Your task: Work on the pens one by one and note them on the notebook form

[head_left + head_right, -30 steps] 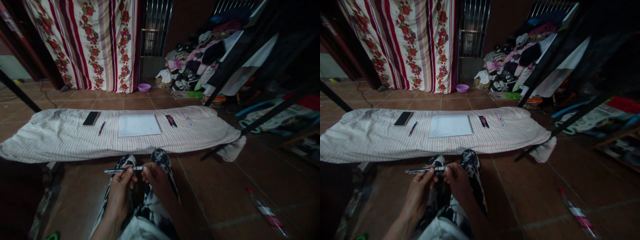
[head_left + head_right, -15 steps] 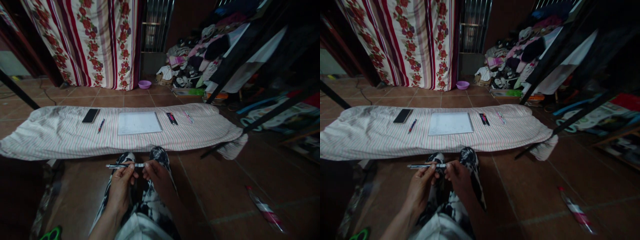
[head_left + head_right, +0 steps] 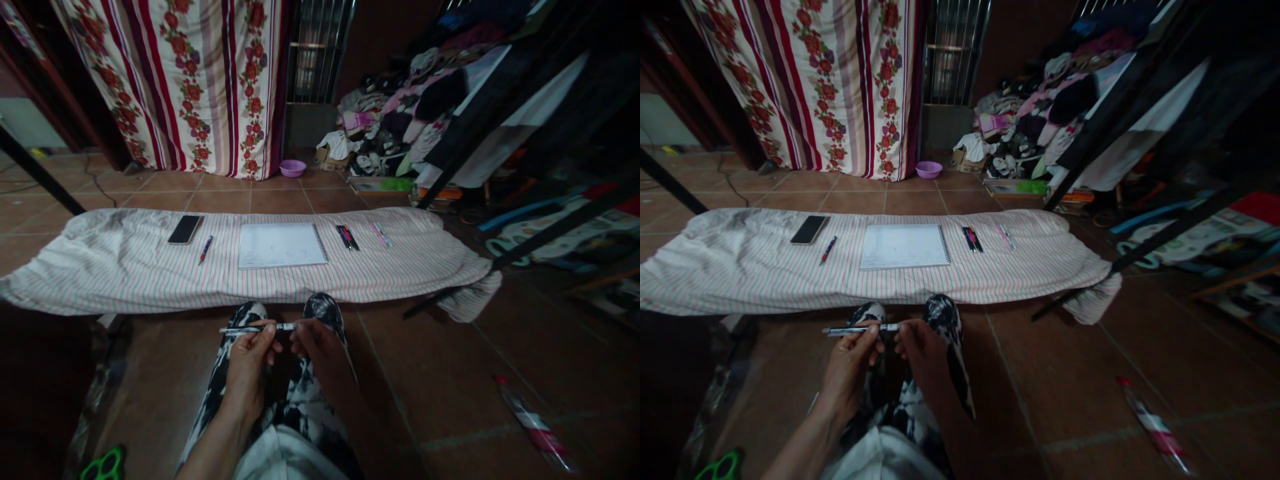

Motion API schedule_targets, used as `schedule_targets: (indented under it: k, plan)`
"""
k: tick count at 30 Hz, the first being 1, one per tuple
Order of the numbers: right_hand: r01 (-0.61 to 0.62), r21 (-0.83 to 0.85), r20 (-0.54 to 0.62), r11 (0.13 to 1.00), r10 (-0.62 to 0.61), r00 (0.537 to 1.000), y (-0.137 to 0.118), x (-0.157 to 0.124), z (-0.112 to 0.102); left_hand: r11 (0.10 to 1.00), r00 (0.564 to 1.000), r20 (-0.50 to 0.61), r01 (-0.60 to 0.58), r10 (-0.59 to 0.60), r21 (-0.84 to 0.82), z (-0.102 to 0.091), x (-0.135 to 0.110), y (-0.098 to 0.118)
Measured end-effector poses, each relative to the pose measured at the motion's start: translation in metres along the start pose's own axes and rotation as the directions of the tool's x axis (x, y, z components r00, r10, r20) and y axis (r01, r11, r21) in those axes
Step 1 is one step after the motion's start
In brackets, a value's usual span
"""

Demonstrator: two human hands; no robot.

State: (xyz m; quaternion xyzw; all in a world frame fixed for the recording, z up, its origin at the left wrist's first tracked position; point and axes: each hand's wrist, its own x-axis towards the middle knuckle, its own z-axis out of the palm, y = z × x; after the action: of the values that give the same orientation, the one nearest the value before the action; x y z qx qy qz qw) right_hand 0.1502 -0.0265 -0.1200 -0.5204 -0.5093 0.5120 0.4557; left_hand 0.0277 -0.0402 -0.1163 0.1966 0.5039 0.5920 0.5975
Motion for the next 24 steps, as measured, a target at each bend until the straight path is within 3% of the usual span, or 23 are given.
schedule_targets:
  k: [13, 24]
  plan:
    - [-0.015, 0.131, -0.012, 0.991, 0.017, 1.0, 0.0093, -0.0019, 0.003, 0.998, 0.998, 0.028, 0.055, -0.055, 0.001, 0.0048, 0.0019, -0.0006]
    - [0.002, 0.075, 0.069, 0.997, -0.008, 0.998, 0.0059, -0.0033, -0.0006, 0.994, 0.993, 0.054, 0.109, -0.107, -0.024, 0.0088, 0.0036, 0.0032]
